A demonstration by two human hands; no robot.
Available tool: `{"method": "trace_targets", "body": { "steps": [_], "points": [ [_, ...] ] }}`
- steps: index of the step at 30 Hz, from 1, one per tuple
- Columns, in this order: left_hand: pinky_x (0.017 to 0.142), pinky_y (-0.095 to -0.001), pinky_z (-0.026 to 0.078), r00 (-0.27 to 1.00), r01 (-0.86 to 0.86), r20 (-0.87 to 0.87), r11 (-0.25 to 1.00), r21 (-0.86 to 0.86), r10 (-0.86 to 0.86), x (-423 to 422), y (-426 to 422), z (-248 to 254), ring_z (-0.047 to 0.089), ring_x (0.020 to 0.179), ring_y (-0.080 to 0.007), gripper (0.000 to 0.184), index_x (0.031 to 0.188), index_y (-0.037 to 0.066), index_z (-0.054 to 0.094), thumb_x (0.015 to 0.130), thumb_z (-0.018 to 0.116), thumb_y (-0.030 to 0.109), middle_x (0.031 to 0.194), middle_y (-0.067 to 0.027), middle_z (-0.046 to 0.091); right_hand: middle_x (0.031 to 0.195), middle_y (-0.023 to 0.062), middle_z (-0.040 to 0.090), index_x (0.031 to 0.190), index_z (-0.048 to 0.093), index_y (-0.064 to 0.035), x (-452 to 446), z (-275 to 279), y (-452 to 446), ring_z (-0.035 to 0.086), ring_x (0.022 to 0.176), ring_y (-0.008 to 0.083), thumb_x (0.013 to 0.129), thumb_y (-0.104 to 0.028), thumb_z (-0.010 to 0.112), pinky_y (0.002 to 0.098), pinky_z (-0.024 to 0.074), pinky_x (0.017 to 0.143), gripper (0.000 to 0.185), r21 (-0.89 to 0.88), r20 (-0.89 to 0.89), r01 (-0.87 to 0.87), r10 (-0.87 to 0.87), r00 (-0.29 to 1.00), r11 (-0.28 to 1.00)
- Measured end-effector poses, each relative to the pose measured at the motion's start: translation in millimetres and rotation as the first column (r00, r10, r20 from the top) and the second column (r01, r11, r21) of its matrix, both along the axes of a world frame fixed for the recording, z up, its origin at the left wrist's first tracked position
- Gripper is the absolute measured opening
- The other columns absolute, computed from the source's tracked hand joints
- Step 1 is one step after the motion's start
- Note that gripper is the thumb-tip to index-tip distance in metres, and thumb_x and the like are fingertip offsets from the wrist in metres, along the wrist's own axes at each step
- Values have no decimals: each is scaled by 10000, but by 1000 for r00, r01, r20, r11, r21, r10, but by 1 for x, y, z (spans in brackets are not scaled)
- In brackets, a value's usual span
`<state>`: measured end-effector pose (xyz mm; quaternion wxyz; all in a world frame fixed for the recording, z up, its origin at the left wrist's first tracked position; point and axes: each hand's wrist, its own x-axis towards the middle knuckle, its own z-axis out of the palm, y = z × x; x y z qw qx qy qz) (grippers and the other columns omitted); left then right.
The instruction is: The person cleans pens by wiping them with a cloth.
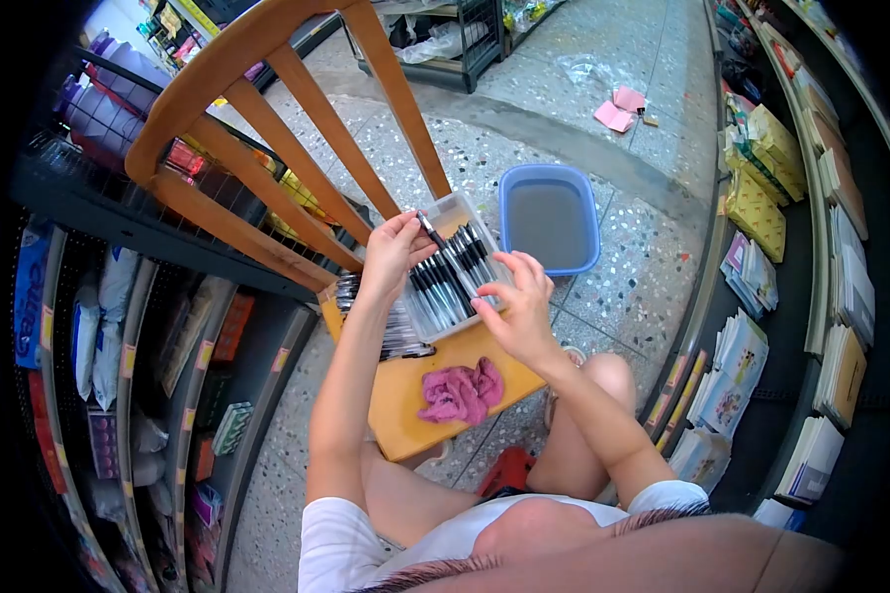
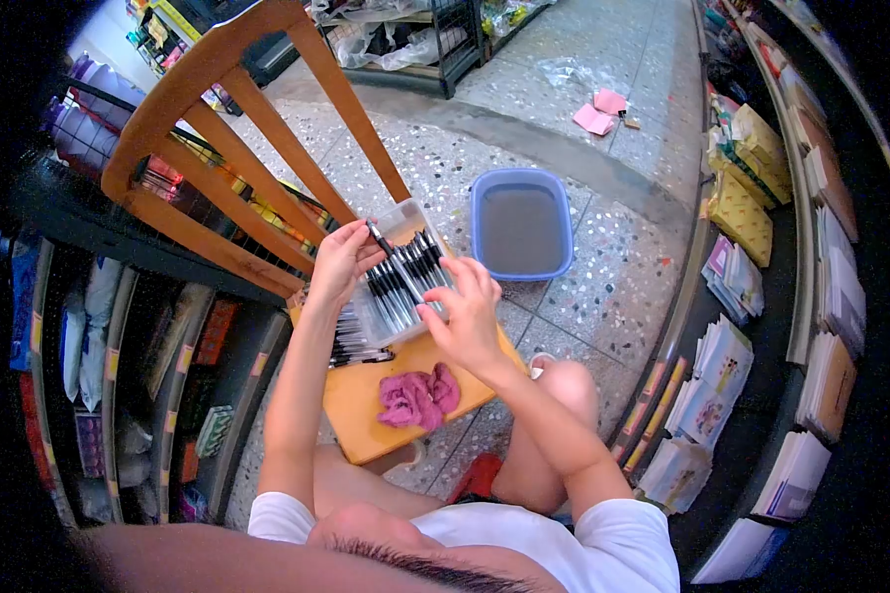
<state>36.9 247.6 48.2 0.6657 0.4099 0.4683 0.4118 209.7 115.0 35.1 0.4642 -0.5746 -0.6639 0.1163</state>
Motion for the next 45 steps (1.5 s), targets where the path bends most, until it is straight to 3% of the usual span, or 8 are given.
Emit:
{"method": "trace_targets", "body": {
  "steps": [6,12,21,30,36,39,45],
  "points": [
    [624,-252,557,978,42,-202,996,-73,-56,14,17,-16,642,710,-167,254,1089,-39,546,908,491,131,862,-106,624,1276,199,456,804,664,-40,6,-11,5,340,1234,353,762,-201,629,489,201,978,170,-85,96,48,-40,995,995],
    [555,-239,563,921,85,-368,987,-134,-129,22,29,-36,645,630,-181,221,1020,-68,568,874,509,87,777,-91,596,1269,197,468,900,659,-28,8,-21,4,376,1225,339,826,-179,576,453,249,988,188,-159,87,5,8,996,987],
    [554,-254,573,914,90,-369,971,-220,-168,33,36,-59,657,635,-193,189,975,-88,571,874,506,57,763,-110,607,1249,221,469,906,638,0,11,-21,4,401,1193,350,830,-152,550,459,284,963,191,-138,44,-38,45,998,990],
    [571,-254,569,872,125,-445,972,-200,-203,37,32,-53,661,663,-208,280,1110,-82,512,874,524,68,846,-137,616,1233,219,478,898,633,11,12,-22,4,420,1175,346,824,-135,560,443,302,954,179,-104,26,-47,50,998,993],
    [570,-255,567,853,113,-489,979,-169,-182,36,29,-47,660,652,-208,275,1116,-61,522,884,516,86,834,-128,613,1204,213,494,894,631,-10,11,-21,3,437,1152,348,818,-139,569,446,315,941,162,-70,18,-36,37,999,997],
    [580,-255,563,863,120,-475,983,-140,-173,30,18,-32,659,668,-205,276,1120,-58,518,896,508,104,838,-128,611,1190,203,504,901,631,-20,9,-26,5,446,1138,348,809,-141,579,448,323,933,161,-47,20,-9,9,1000,999],
    [629,-231,540,974,38,-223,999,38,-28,-5,-31,23,652,757,-181,275,1131,-24,519,918,502,148,871,-115,617,1150,178,523,906,625,-17,-2,-17,8,457,1121,336,791,-140,592,441,330,928,172,62,-22,45,-44,999,997]
  ]
}}
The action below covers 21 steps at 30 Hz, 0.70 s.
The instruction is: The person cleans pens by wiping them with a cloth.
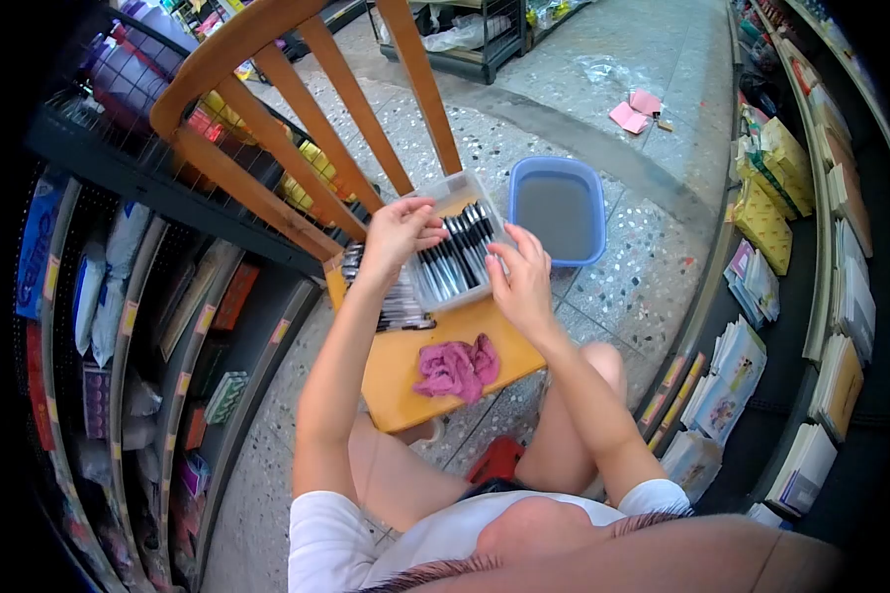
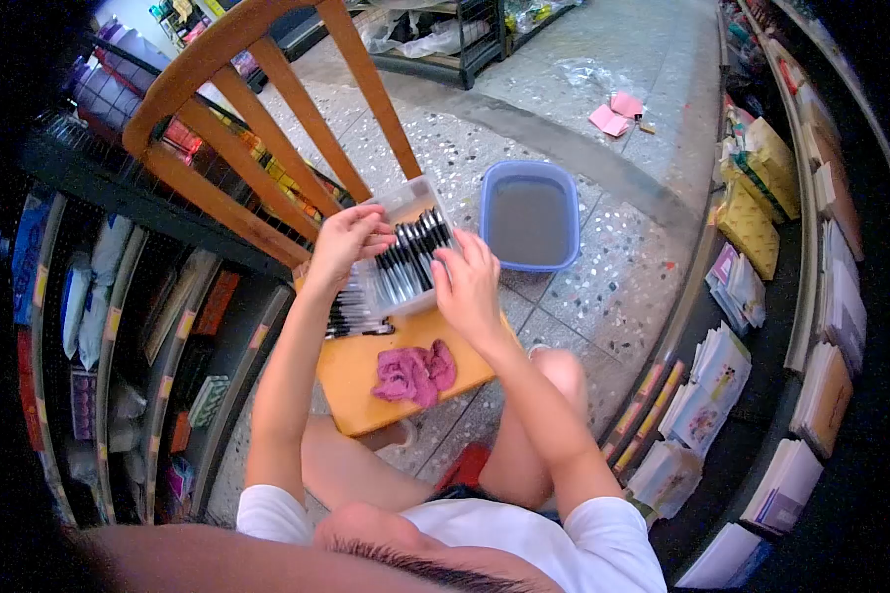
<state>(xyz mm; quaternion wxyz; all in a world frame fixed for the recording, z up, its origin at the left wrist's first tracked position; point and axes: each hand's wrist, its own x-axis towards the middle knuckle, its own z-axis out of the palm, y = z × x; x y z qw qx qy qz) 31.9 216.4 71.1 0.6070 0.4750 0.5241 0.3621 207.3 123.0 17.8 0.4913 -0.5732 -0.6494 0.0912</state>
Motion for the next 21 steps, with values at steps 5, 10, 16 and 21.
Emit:
{"method": "trace_targets", "body": {
  "steps": [5,10,16,21],
  "points": [
    [643,-228,532,973,-209,112,975,74,201,-49,-65,21,645,769,-156,275,1130,-10,529,921,506,168,875,-90,625,1108,148,539,887,611,-22,-25,14,-9,477,1089,328,778,-91,595,428,344,910,130,172,-29,-71,77,997,982],
    [643,-217,527,927,-342,170,940,10,335,-95,-110,-17,637,762,-142,247,1115,10,535,920,508,159,862,-68,629,964,119,562,858,590,-4,-52,22,-33,528,948,305,701,0,613,375,455,798,158,342,103,-308,290,951,888],
    [700,-254,510,873,-432,212,898,-86,440,-129,-148,-76,611,806,-151,249,1136,0,511,910,498,106,915,-90,608,918,124,570,920,568,-8,-89,-20,-55,586,845,291,733,-29,542,367,500,705,190,53,241,-510,485,841,858],
    [771,-280,492,880,-405,205,903,-146,428,-140,-162,-89,581,881,-173,285,1183,7,465,910,477,89,978,-92,572,882,178,565,887,534,4,-111,-60,-49,631,675,325,759,-30,512,412,526,577,134,-255,443,-292,380,812,922]
  ]
}}
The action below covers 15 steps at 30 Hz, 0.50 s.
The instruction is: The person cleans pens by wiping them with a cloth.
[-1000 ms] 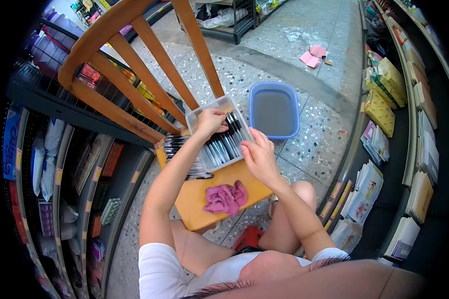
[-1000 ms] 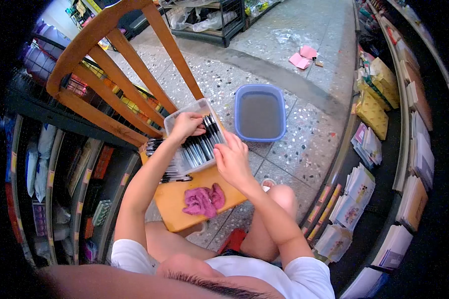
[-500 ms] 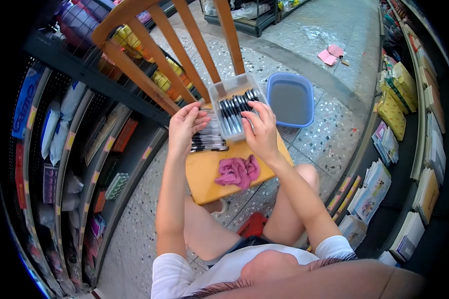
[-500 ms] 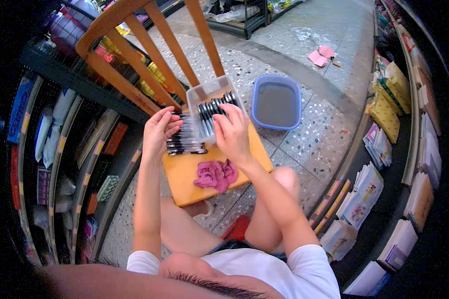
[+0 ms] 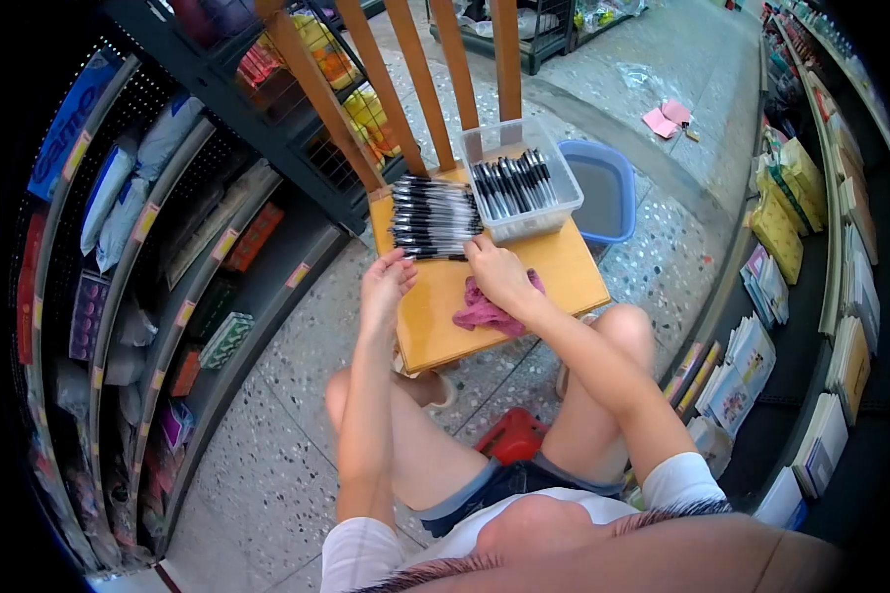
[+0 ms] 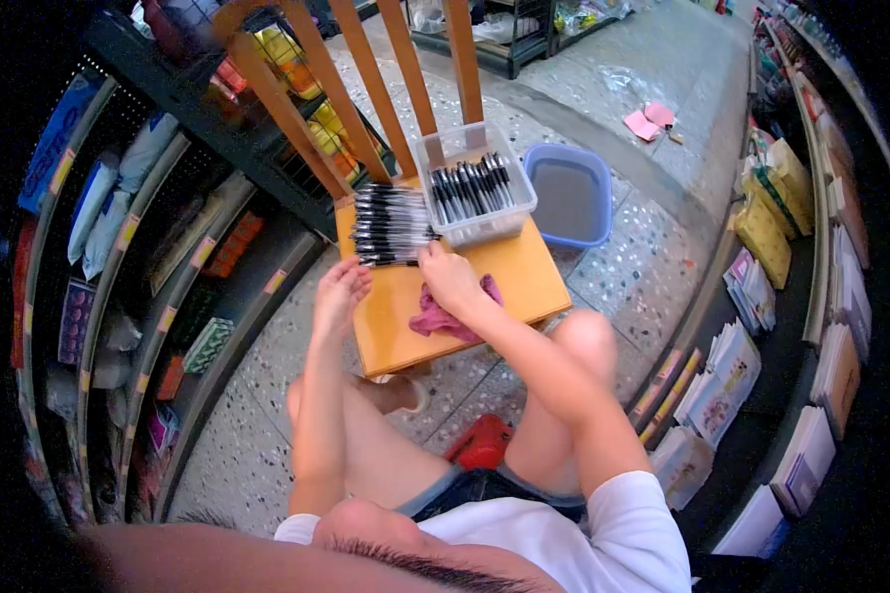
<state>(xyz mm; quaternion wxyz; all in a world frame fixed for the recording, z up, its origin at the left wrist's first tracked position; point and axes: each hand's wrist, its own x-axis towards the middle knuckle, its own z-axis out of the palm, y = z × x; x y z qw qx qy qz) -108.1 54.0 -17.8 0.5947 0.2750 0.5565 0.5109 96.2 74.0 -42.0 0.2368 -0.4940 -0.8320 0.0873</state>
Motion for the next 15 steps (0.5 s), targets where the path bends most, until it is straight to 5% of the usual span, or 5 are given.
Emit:
{"method": "trace_targets", "body": {
  "steps": [9,15],
  "points": [
    [796,-275,491,986,152,-60,984,-91,-158,8,-17,-13,578,920,-199,348,1236,-37,414,906,447,69,1066,-149,544,847,159,578,797,561,-1,0,-7,8,630,707,323,727,-14,525,404,523,598,79,29,98,9,-12,995,1000],
    [869,-310,466,994,94,54,991,-90,-90,17,-15,-12,565,992,-221,326,1219,-33,415,934,435,124,1111,-174,545,803,159,595,822,608,4,2,6,-5,605,697,330,769,-46,559,408,485,610,88,-38,-197,-28,20,980,999]
  ]
}}
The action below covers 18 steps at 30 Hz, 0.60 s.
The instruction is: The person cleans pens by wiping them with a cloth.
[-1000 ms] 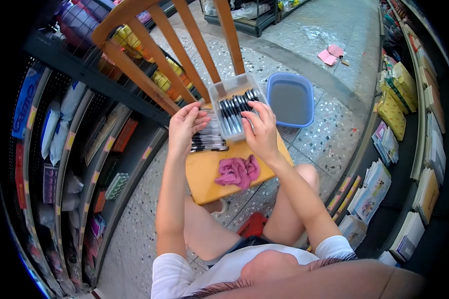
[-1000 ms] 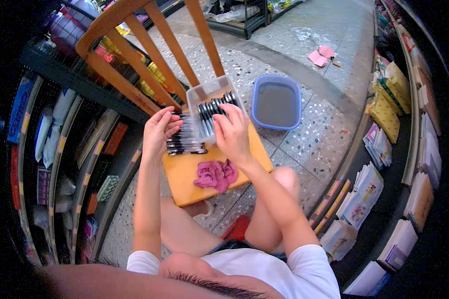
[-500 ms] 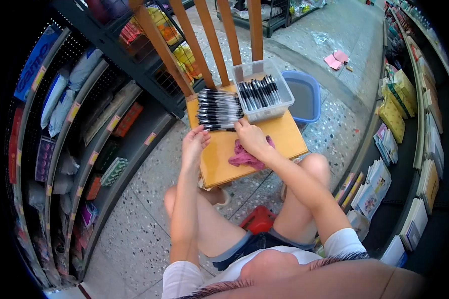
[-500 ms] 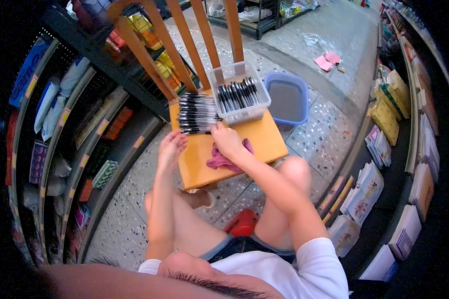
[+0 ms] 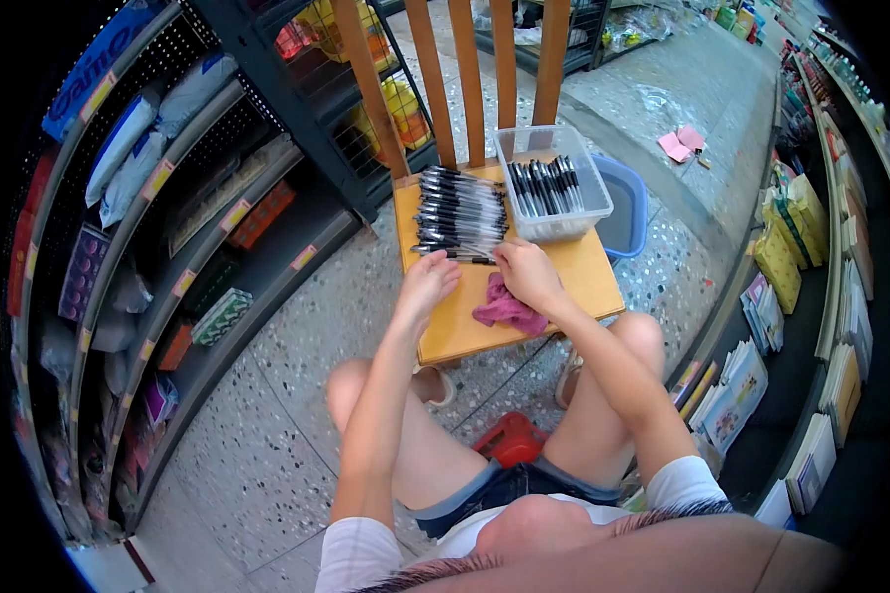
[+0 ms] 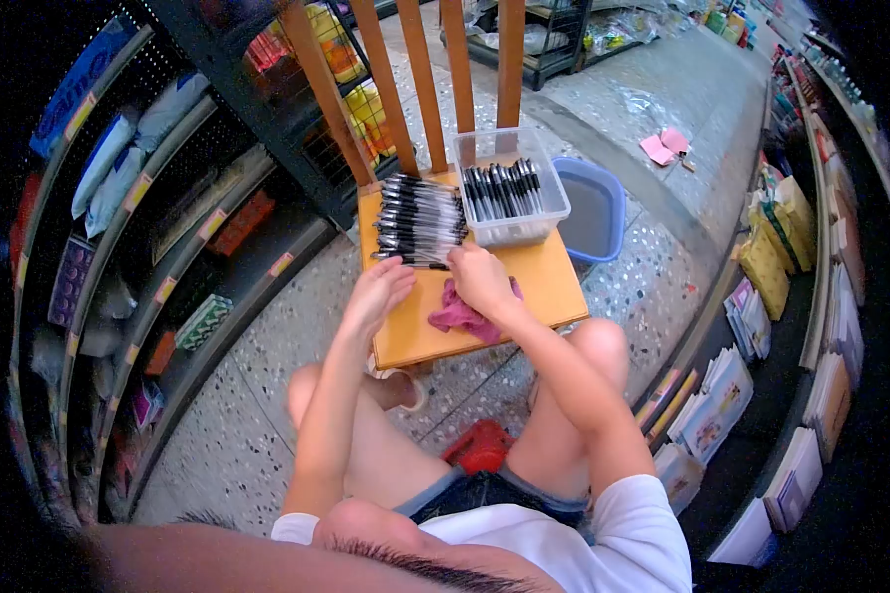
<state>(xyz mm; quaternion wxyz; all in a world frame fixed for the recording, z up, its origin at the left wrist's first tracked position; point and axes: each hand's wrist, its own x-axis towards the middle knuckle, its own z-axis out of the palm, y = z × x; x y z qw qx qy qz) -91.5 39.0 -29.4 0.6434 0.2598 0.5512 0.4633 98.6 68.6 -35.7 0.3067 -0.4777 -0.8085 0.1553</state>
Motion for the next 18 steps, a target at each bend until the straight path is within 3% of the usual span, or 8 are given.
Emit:
{"method": "trace_targets", "body": {
  "steps": [3,6,9,13,15,16,18],
  "points": [
    [864,-327,472,997,-29,79,1000,6,28,3,4,-4,576,999,-217,254,1152,30,476,922,472,138,1074,-131,578,762,185,607,828,622,3,2,13,-13,612,721,327,758,-83,585,423,477,647,117,-169,-149,-106,81,986,980],
    [858,-335,474,986,-89,152,987,133,68,5,6,-12,587,982,-209,183,1081,58,507,923,483,146,1040,-102,599,739,182,615,847,619,19,2,13,-24,609,705,321,737,-106,623,417,474,646,166,-247,-274,-183,113,955,952],
    [845,-331,478,970,-142,222,972,189,98,3,5,-5,598,949,-196,187,1078,61,514,920,500,159,1006,-89,613,772,127,605,892,629,8,4,23,-30,592,667,288,743,-111,667,359,473,618,195,-284,-319,-207,111,941,936],
    [786,-287,491,967,-254,84,918,305,240,-5,5,20,602,857,-154,173,1062,46,520,937,473,155,912,-70,598,824,104,578,852,625,-23,17,31,-33,579,794,267,700,-178,675,367,461,689,223,20,31,-377,376,926,926],
    [746,-266,493,981,-196,74,932,304,182,-7,2,24,598,831,-131,203,1089,37,527,941,466,161,871,-49,589,867,83,562,857,621,-35,22,25,-40,563,845,254,685,-181,682,364,450,711,234,124,283,-448,402,871,885],
    [738,-262,492,986,-165,76,945,283,149,-5,-1,27,598,821,-126,214,1103,36,528,942,465,162,861,-42,587,900,64,560,853,610,-37,20,16,-40,541,879,264,650,-156,689,391,435,737,248,76,247,-417,388,888,905],
    [724,-255,489,996,-82,57,962,260,70,1,-6,33,596,798,-118,234,1124,34,530,941,468,165,847,-30,582,878,65,564,832,618,-56,23,17,-35,551,853,248,707,-134,661,363,439,733,154,61,48,-370,367,929,927]
  ]
}}
